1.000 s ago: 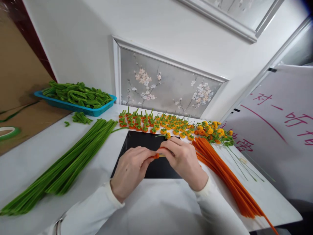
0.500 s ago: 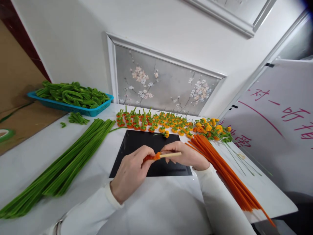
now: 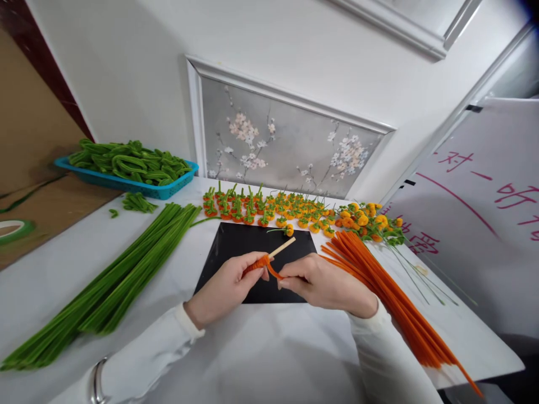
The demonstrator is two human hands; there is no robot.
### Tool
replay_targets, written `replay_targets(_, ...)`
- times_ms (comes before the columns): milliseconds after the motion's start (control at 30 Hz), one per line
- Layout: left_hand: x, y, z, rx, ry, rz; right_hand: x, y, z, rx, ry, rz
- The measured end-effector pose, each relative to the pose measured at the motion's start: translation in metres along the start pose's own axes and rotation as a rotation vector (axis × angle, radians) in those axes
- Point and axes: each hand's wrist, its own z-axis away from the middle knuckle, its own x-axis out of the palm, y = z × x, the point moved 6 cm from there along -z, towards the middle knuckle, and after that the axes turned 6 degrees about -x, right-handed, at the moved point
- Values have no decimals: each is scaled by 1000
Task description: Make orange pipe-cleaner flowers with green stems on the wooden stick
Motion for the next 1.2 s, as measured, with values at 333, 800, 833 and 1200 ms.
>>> replay_targets(333,0,0,-1,-21,84,-130,-6,-2,8,17,13,92)
replay_targets(800,6,12,11,166,132,-724,-19,-11,-2,-25,417,230)
replay_targets(833,7,13,11,178,135,-736,-20,-9,-3,-25,439,213)
replay_targets(1200,18,21,16,352,166,-791,-7,34,-9,108,170,-196)
